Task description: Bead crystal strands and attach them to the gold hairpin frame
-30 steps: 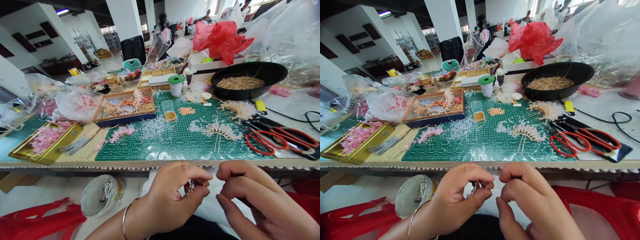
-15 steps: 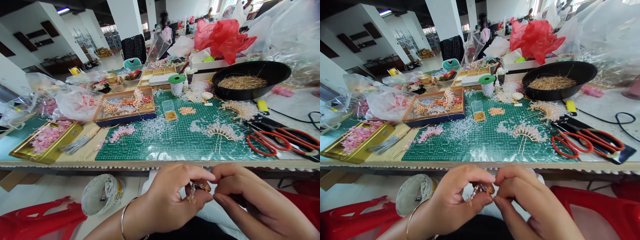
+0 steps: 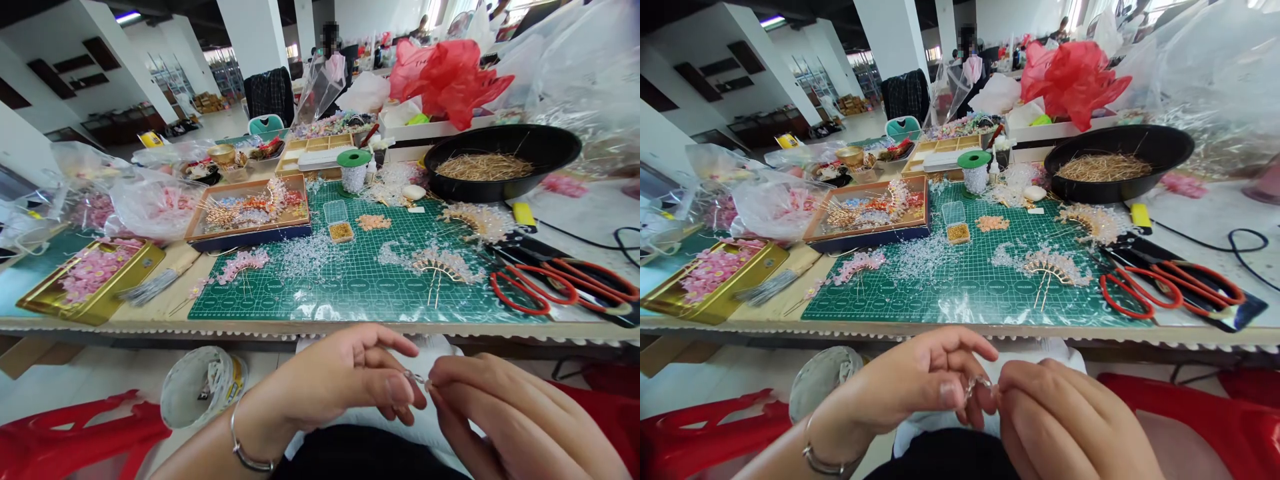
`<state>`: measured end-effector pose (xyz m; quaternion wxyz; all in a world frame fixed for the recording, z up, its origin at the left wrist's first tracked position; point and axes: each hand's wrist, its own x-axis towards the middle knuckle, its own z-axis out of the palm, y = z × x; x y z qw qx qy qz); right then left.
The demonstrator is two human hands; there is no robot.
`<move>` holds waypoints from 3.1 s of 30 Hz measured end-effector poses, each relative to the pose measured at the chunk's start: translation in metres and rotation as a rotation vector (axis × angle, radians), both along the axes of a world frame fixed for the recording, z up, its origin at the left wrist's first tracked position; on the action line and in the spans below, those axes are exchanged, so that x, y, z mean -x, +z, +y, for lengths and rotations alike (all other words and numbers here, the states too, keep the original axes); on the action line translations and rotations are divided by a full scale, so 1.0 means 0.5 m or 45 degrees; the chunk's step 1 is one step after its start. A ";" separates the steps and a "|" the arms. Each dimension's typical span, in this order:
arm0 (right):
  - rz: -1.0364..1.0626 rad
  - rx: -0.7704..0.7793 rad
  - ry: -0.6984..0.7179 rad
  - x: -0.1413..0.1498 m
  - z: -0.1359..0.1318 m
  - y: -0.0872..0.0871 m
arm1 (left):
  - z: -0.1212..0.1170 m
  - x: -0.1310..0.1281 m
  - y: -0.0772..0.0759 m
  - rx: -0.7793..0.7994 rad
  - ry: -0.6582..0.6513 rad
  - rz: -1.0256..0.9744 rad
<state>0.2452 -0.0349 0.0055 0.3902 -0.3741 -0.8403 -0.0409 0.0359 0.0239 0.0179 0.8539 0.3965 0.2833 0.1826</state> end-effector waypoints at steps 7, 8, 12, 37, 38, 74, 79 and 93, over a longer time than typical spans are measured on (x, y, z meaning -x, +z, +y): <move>-0.077 -0.051 -0.069 -0.019 -0.026 -0.023 | -0.016 -0.021 -0.011 0.136 0.141 0.034; -0.060 0.001 -0.070 -0.018 -0.027 -0.022 | -0.019 -0.024 -0.009 0.116 0.169 0.033; 0.069 0.225 -0.100 -0.007 -0.024 -0.013 | -0.026 -0.033 0.000 0.058 0.272 0.016; 0.453 0.621 -0.077 0.026 -0.019 -0.017 | -0.042 -0.025 -0.002 -0.070 0.396 -0.043; 0.491 0.640 -0.058 0.029 -0.016 -0.013 | -0.041 -0.025 -0.002 -0.071 0.401 -0.046; 0.118 0.200 -0.190 0.040 -0.015 -0.022 | -0.033 -0.028 -0.021 -0.045 0.437 -0.136; 0.084 0.356 0.015 0.021 0.009 0.015 | -0.026 -0.020 -0.019 -0.003 0.343 -0.065; -0.481 0.415 0.382 0.010 0.073 0.087 | -0.023 -0.005 -0.026 0.150 0.113 -0.020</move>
